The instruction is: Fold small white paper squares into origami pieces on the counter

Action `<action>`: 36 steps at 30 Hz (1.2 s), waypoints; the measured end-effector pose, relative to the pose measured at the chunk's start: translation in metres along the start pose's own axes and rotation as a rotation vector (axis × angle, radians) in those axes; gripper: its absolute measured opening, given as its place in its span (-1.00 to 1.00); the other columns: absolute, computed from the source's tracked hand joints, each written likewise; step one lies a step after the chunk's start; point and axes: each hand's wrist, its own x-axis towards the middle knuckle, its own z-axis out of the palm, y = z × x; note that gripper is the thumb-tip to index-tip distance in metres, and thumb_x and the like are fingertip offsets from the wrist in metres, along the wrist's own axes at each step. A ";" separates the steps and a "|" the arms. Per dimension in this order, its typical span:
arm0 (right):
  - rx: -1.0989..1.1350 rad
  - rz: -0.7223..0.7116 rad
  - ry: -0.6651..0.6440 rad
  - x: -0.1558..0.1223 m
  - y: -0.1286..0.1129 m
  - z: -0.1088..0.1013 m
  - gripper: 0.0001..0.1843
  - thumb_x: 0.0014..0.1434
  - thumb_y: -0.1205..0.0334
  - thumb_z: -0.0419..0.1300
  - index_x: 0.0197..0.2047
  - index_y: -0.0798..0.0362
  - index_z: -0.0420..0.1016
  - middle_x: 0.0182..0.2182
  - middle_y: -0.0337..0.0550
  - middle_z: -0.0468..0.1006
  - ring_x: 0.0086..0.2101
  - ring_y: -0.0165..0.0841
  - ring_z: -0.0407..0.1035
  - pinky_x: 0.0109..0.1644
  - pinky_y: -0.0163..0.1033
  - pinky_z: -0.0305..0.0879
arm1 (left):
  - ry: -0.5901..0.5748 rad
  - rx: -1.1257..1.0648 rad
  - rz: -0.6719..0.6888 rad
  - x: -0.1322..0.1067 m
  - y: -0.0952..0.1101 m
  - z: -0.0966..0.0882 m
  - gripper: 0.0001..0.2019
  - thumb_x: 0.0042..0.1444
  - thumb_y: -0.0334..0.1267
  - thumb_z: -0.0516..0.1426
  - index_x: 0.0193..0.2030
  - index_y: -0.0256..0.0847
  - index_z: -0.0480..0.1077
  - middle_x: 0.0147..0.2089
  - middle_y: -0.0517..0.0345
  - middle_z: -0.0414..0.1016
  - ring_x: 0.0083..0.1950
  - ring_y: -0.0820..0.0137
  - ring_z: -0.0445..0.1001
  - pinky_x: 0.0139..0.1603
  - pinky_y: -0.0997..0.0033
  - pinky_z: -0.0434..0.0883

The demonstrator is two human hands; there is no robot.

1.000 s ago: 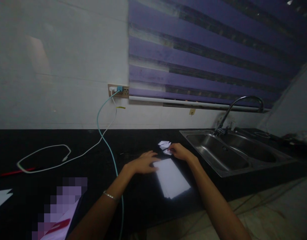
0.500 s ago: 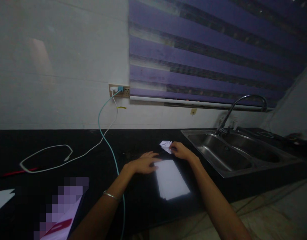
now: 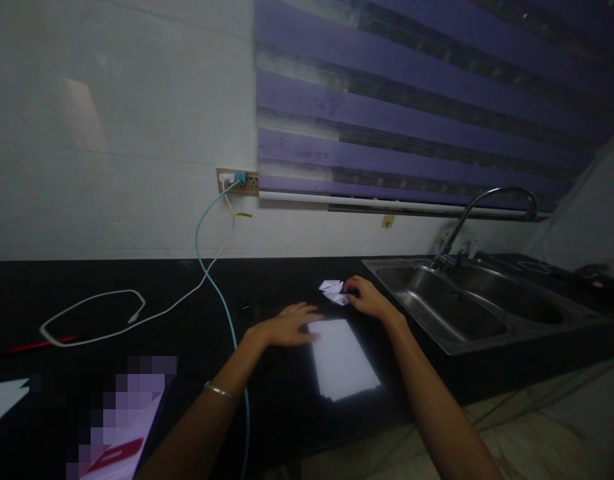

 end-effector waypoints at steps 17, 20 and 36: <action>0.191 0.074 -0.364 -0.037 -0.027 0.017 -0.39 -0.19 0.06 0.44 -0.07 0.10 0.45 -0.21 -0.11 0.46 -0.30 -0.34 0.33 -0.29 -0.32 0.24 | 0.018 0.019 -0.015 0.000 0.004 0.000 -0.21 0.01 0.29 0.09 0.33 -0.02 0.12 0.43 -0.04 -0.08 0.43 0.02 -0.19 0.34 -0.07 -0.13; 0.255 0.091 -0.384 -0.032 -0.023 0.013 -0.55 -0.13 0.15 0.40 -0.16 0.12 0.46 -0.33 -0.19 0.44 -0.38 -0.41 0.29 -0.38 -0.37 0.18 | 0.014 0.021 -0.010 0.000 0.005 0.000 -0.20 -0.02 0.30 0.10 0.32 0.00 0.12 0.44 -0.02 -0.09 0.43 0.01 -0.19 0.35 -0.06 -0.14; 0.648 0.168 -0.150 -0.027 -0.028 0.045 -0.86 -0.06 0.29 0.28 -0.41 0.17 0.44 -0.55 -0.24 0.42 -0.54 -0.48 0.25 -0.45 -0.37 0.18 | 0.018 0.051 -0.001 0.005 0.000 0.005 -0.24 0.12 0.31 -0.09 0.36 -0.07 0.05 0.44 -0.03 -0.09 0.43 0.02 -0.19 0.35 -0.06 -0.19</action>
